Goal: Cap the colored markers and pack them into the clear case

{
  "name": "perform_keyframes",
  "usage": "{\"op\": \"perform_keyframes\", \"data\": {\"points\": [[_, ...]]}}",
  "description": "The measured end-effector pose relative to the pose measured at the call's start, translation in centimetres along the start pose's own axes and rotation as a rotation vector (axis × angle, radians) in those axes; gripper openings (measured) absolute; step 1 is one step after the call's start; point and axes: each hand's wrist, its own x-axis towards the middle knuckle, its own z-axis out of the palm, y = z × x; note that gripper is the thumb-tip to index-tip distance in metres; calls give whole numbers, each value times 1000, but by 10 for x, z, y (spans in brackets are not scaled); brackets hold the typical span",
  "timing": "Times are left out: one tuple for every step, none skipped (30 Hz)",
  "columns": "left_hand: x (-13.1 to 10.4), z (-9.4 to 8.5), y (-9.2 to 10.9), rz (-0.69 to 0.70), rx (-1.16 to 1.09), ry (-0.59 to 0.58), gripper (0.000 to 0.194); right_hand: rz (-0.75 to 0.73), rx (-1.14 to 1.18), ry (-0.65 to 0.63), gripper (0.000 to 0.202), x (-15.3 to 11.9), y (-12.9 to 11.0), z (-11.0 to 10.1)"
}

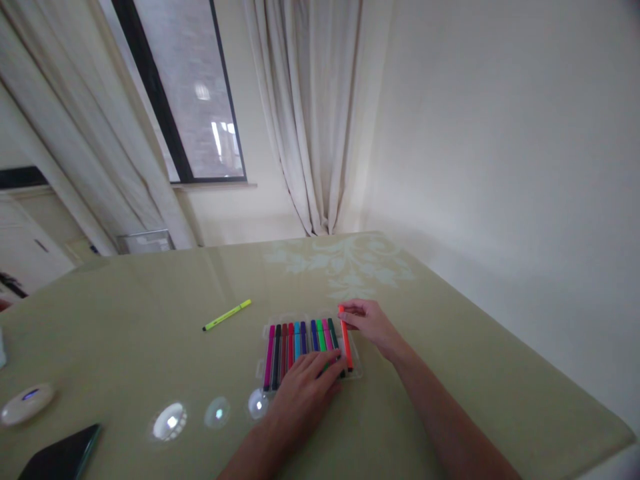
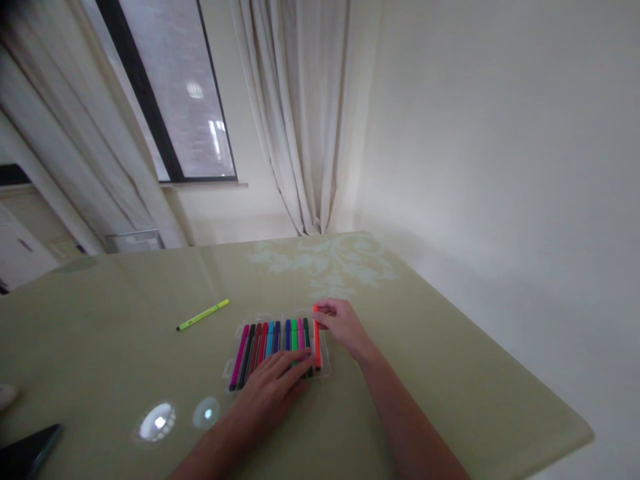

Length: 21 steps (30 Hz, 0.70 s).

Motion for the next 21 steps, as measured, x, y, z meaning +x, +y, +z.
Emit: {"op": "perform_keyframes", "data": {"points": [[0,1,0,-9,1,-20,45,-6,-35,-10,32,0,2,2],[0,1,1,-10,3,-38,47,-18,-84,-14,30,0,4,4],[-1,1,0,-8,10,-53,49,-39,-150,-8,28,0,6,7],[-1,2,0,-2,19,-68,51,-66,-228,4,26,0,7,9],[-1,2,-1,7,29,-82,52,-96,-313,19,23,0,7,11],[-1,3,-1,18,37,-96,53,-125,-395,36,19,-1,8,13],[-2,3,-2,26,41,-104,53,-152,-467,49,15,-1,7,14],[-2,4,-3,31,42,-105,53,-173,-525,53,12,-2,7,15],[-2,4,-3,34,42,-104,52,-188,-568,51,11,-2,6,15],[-2,4,-4,39,43,-102,51,-201,-606,49,10,-3,6,15],[-2,4,-4,44,47,-101,51,-212,-642,49,10,-3,5,15],[-1,4,-3,49,55,-102,50,-221,-678,51,10,-3,5,15],[0,3,-2,54,65,-105,48,-224,-714,53,10,-3,4,14],[1,3,-1,57,75,-109,47,-219,-748,57,10,-3,4,13],[2,2,0,58,86,-113,46,-210,-776,58,10,-2,4,11],[3,1,2,59,95,-116,45,-202,-795,50,11,-2,3,9],[4,0,3,59,103,-118,44,-195,-807,36,12,-2,3,7],[5,0,5,62,110,-121,44,-195,-814,19,13,-2,4,5],[5,0,6,65,115,-122,43,-200,-819,1,14,-3,3,3],[6,0,6,67,119,-119,43,-208,-826,-17,15,-3,3,1],[6,1,7,66,122,-113,43,-215,-837,-33,15,-4,3,-1]]}}
